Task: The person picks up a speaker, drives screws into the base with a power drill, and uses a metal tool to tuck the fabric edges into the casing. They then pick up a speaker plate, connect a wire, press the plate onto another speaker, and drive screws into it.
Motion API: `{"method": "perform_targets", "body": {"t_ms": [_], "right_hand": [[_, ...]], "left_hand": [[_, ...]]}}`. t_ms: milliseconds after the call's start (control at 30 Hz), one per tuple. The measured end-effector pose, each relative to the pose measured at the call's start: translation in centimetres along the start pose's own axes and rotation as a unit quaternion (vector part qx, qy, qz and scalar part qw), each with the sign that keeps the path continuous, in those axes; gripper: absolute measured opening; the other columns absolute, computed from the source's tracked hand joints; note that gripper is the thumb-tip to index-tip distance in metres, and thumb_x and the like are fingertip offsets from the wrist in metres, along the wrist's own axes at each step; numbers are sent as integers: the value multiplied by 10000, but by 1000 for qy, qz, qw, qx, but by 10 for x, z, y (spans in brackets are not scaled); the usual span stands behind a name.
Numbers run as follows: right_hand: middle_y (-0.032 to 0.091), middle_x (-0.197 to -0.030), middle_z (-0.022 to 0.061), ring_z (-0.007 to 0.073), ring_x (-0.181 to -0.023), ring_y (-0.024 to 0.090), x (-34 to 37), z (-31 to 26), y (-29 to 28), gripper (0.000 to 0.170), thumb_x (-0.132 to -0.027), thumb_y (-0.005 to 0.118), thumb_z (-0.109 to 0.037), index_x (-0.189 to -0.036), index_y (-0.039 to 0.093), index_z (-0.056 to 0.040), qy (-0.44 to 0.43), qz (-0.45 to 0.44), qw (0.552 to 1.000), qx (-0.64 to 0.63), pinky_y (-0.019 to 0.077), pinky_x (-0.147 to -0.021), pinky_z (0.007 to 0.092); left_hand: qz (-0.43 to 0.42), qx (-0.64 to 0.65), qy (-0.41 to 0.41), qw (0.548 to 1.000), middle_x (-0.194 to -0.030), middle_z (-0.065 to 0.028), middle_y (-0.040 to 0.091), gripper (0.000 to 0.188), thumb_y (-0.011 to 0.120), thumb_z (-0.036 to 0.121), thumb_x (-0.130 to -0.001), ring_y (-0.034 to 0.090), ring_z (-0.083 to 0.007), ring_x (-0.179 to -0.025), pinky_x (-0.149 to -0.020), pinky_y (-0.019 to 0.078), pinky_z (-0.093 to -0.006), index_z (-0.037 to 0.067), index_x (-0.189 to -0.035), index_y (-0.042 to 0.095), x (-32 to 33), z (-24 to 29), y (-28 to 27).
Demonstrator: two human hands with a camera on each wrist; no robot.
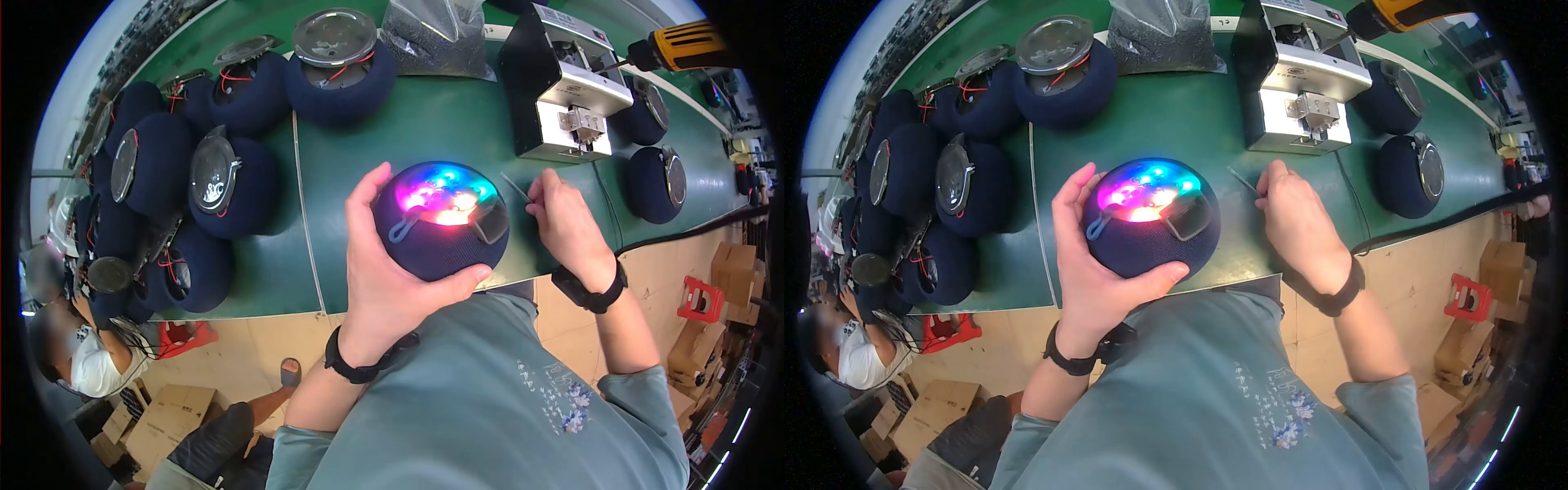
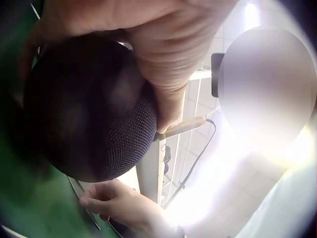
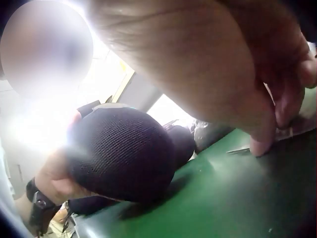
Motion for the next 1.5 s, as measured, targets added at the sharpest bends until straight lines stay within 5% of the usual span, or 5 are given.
{"method": "perform_targets", "body": {"t_ms": [167,233,300,500,1500], "right_hand": [[710,-1112,242,326,-896,715,21,-38,-46,108,-1051,623,39,-1141,646,93,-35,69,996,-38,577,-857,383],[731,-1112,168,253,-901,728,51,-65,-61,97,-1118,590,4,-1133,669,58,-66,167,940,-291,583,-817,326],[750,-1169,228,319,-996,777,70,-92,-51,85,-1096,622,25,-1163,668,48,-283,217,866,-350,641,-825,389],[761,-1227,331,428,-1055,814,68,-112,-26,440,-833,814,174,-1226,644,75,-410,178,860,-245,694,-885,482],[735,-1146,287,369,-894,788,90,-145,-30,223,-878,717,-56,-1052,675,76,-372,213,898,102,709,-808,480]], "left_hand": [[9,-45,6,999,-1505,-195,579,1323,1106,291,-621,622,-294,-1393,-1203,506,-437,-4,-1652,332,5,-3,-3],[21,-52,-17,998,-1497,-195,602,1320,1113,313,-606,632,-289,-1388,-1191,517,-432,-8,-1638,355,8,-3,-3],[13,-87,1,996,-1497,-189,604,1314,1117,321,-598,644,-280,-1375,-1171,535,-427,1,-1630,370,8,-4,-1],[8,-102,-7,995,-1549,-244,472,1291,1093,309,-583,509,-412,-1430,-1193,463,-506,-5,-1597,359,11,-1,5],[59,-234,121,963,-1545,-298,458,1222,1059,336,-660,449,-497,-1427,-1166,400,-636,-23,-1597,362,16,17,33]]}}
Point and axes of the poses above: each hand's wrist, its own x-axis away from the middle knuckle, its own y-axis out of the palm, z = x × y, the point moved 5 cm from there along -x, towards the middle knuckle
